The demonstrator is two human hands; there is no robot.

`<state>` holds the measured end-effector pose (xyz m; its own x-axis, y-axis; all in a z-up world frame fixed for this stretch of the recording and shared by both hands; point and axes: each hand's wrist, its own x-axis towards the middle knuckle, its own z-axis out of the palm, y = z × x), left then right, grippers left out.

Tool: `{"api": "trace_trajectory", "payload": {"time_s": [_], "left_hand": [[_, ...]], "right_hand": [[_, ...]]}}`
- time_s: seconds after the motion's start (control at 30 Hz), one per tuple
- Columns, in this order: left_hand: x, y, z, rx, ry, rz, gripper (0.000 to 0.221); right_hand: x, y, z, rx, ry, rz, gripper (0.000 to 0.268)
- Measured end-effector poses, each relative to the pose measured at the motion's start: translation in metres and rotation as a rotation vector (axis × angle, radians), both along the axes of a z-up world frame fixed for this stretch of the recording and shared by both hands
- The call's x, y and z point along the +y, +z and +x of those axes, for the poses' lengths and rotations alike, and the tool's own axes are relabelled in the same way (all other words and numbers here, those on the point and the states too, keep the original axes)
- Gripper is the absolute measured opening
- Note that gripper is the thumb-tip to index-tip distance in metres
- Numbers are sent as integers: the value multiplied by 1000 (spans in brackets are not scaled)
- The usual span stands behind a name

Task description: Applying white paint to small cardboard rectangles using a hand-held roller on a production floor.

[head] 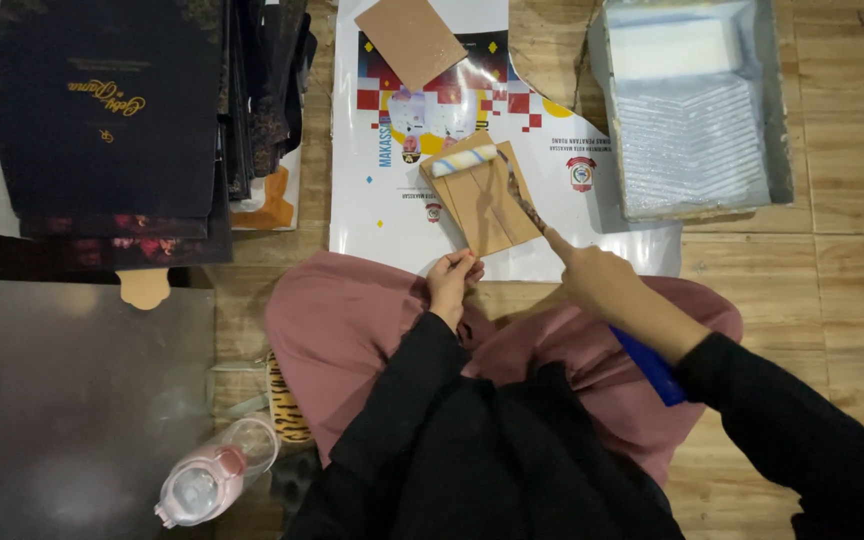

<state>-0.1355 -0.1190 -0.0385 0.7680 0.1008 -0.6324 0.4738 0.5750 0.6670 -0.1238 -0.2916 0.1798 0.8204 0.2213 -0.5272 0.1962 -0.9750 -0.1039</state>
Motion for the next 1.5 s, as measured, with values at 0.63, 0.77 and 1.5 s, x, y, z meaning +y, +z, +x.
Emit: {"api": "trace_trajectory", "payload": {"time_s": [0.63,0.77,1.5], "left_hand": [[1,-29,1,4,-23,81,24],[-1,-24,5,-23,-28,96,24],[10,16,-7,-54,241,80,17]], "right_hand": [[-49,56,-79,300,-183,-6,58],[-57,66,-77,302,-242,21,62],[-218,-27,-21,-511,-333,84,45]]}}
